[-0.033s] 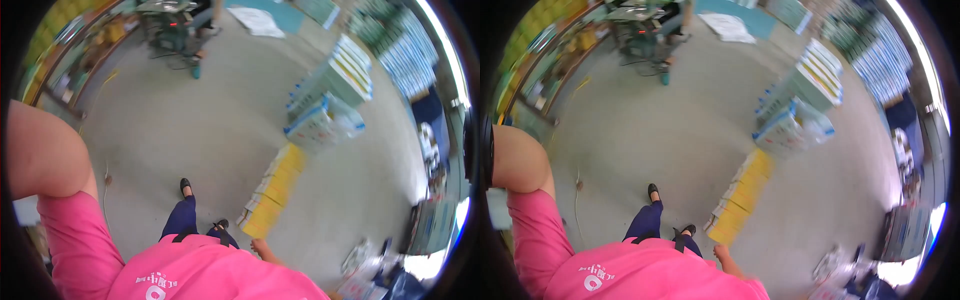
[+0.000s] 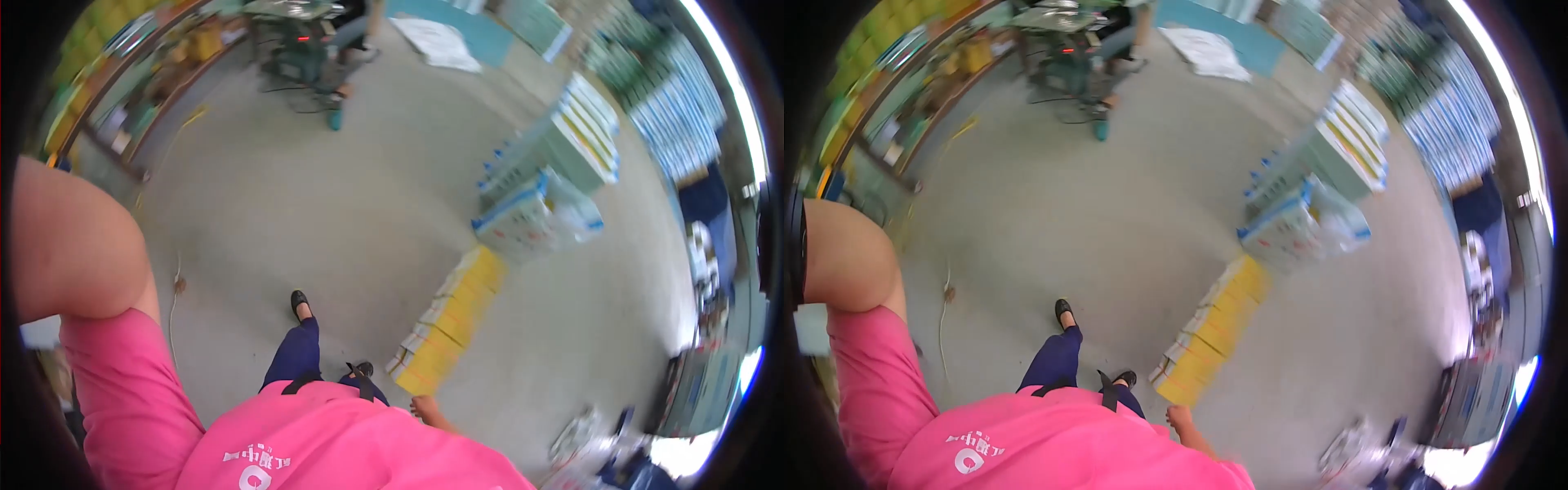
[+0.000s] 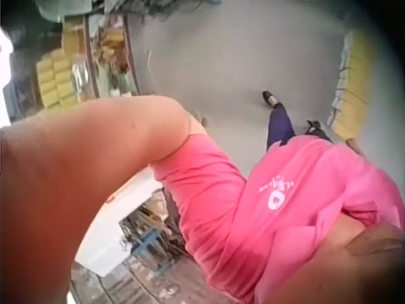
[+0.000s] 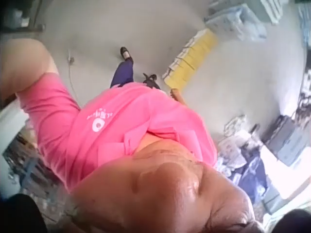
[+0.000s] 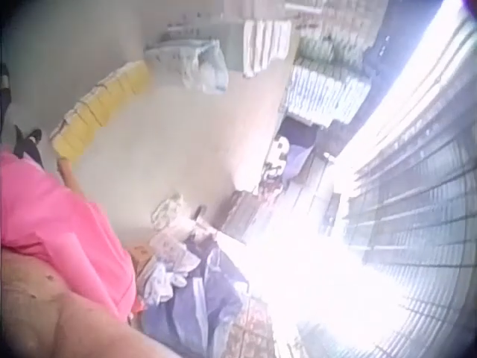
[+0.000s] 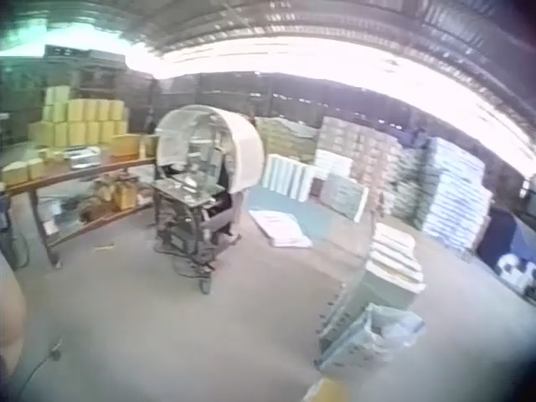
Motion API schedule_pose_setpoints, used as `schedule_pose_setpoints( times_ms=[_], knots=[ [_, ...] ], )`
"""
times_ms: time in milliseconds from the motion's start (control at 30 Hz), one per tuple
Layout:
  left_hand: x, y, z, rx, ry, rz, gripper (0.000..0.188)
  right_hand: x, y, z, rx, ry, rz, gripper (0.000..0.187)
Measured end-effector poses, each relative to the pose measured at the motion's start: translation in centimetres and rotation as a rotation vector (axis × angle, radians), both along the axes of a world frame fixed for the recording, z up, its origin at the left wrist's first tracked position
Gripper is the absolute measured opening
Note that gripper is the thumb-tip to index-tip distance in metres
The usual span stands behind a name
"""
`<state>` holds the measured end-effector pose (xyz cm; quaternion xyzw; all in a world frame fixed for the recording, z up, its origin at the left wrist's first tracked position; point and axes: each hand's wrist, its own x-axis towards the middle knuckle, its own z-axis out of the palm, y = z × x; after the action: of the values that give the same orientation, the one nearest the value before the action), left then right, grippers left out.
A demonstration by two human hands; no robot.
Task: The recorder uses a strapping machine to secure stacks of yellow paper, then weighs the stacks and applies labels.
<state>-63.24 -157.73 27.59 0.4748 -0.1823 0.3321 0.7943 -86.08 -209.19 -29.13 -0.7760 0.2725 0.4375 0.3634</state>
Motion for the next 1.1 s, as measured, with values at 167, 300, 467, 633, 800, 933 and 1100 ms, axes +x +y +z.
schedule_pose_setpoints(
  times_ms=[167,300,467,633,800,933,1100],
  knots=[
    [-5.4,13.0,1.4,0.103,0.002,0.304,0.038,9.5,5.6,1.6,-0.039,0.046,0.423,0.018],
    [-6.1,22.4,2.9,0.194,-0.004,0.443,0.038,19.2,15.5,-2.7,-0.088,-0.270,1.445,0.019],
    [-7.8,32.7,4.7,0.303,0.045,0.642,0.036,27.1,42.0,2.3,0.373,-0.078,0.159,0.029],
    [-7.6,42.0,5.5,0.400,0.084,0.834,0.035,31.4,58.4,5.0,0.498,-0.137,0.506,0.034],
    [-4.2,52.6,6.7,0.529,0.099,0.972,0.034,37.2,65.4,-2.4,0.283,-0.174,0.788,0.032],
    [0.8,60.5,6.3,0.593,0.132,1.091,0.033,45.9,72.2,-2.4,-0.012,0.000,1.206,0.029],
    [5.3,71.5,7.4,0.585,0.126,1.220,0.032,61.7,77.9,-11.1,0.087,-0.792,2.193,0.028]
  ],
)
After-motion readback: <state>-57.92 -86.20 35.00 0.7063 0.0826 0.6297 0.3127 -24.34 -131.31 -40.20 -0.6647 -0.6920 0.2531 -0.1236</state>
